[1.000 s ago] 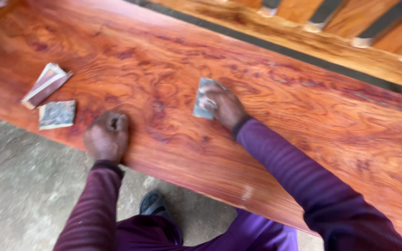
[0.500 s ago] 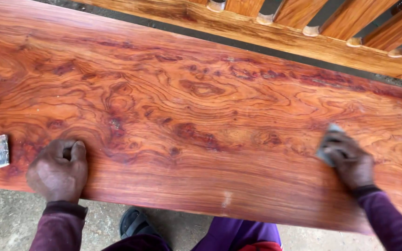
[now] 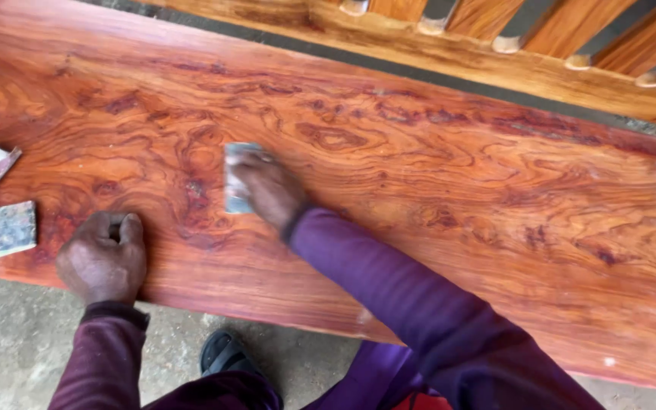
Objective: Sanding the top surface of a wooden bench using sandpaper.
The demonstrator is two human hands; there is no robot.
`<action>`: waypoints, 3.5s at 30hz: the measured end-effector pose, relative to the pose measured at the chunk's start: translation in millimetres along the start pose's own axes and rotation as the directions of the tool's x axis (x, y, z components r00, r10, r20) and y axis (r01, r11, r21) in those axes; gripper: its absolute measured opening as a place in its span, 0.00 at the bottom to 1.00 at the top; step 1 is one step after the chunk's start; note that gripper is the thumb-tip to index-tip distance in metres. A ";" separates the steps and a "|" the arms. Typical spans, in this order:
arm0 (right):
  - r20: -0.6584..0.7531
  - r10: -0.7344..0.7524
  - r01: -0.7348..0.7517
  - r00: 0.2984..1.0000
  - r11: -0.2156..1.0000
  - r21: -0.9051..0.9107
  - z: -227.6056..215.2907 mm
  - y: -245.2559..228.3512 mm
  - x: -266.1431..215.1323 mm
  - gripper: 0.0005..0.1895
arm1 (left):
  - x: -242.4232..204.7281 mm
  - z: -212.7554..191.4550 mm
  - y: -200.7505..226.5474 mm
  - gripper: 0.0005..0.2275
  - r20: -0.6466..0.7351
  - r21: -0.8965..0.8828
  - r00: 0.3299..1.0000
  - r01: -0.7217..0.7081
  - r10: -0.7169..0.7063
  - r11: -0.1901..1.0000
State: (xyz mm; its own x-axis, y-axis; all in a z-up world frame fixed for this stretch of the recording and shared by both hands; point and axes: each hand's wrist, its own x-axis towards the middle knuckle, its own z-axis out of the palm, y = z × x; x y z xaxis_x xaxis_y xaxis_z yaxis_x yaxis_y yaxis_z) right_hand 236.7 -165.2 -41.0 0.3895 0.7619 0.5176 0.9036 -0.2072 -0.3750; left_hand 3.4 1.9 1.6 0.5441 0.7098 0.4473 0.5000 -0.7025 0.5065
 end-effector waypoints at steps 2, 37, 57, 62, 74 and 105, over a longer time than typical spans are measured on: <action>0.079 0.390 -0.324 0.917 0.617 0.717 -57.9 24.3 -24.4 0.15 | -1.8 0.9 -3.0 0.05 0.013 -0.003 1.000 0.009 -0.009 1.000; 0.072 0.430 -0.420 0.900 0.900 -0.118 -292.3 138.3 -221.4 0.18 | -1.7 -11.7 18.7 0.04 0.021 0.017 1.000 -0.002 0.001 1.000; 0.031 0.159 -0.157 0.987 0.986 -0.051 -77.6 -1.5 -14.0 0.11 | 6.2 -7.7 22.0 0.05 0.054 0.050 0.997 0.049 -0.052 0.998; 0.038 0.154 -0.153 0.987 0.988 -0.035 -98.9 12.8 -44.9 0.12 | 1.0 -5.7 13.8 0.06 -0.012 0.047 1.000 -0.004 0.005 0.999; 0.054 0.353 -0.338 0.934 0.922 -0.189 -238.6 31.9 -179.3 0.10 | -1.8 -12.3 33.5 0.05 0.013 0.033 0.998 0.068 -0.069 0.997; 0.095 0.079 -0.088 0.992 0.991 0.098 -121.0 15.0 -70.9 0.12 | 6.1 -14.2 34.7 0.04 0.092 -0.023 0.984 0.158 -0.156 0.987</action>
State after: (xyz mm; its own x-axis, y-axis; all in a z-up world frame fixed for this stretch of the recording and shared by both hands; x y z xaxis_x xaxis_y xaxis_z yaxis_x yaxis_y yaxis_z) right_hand 244.3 -296.6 9.7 0.4409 0.7978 0.4113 0.8437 -0.2121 -0.4931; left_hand 14.5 -17.4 32.4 0.5193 0.8026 0.2934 0.5640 -0.5798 0.5880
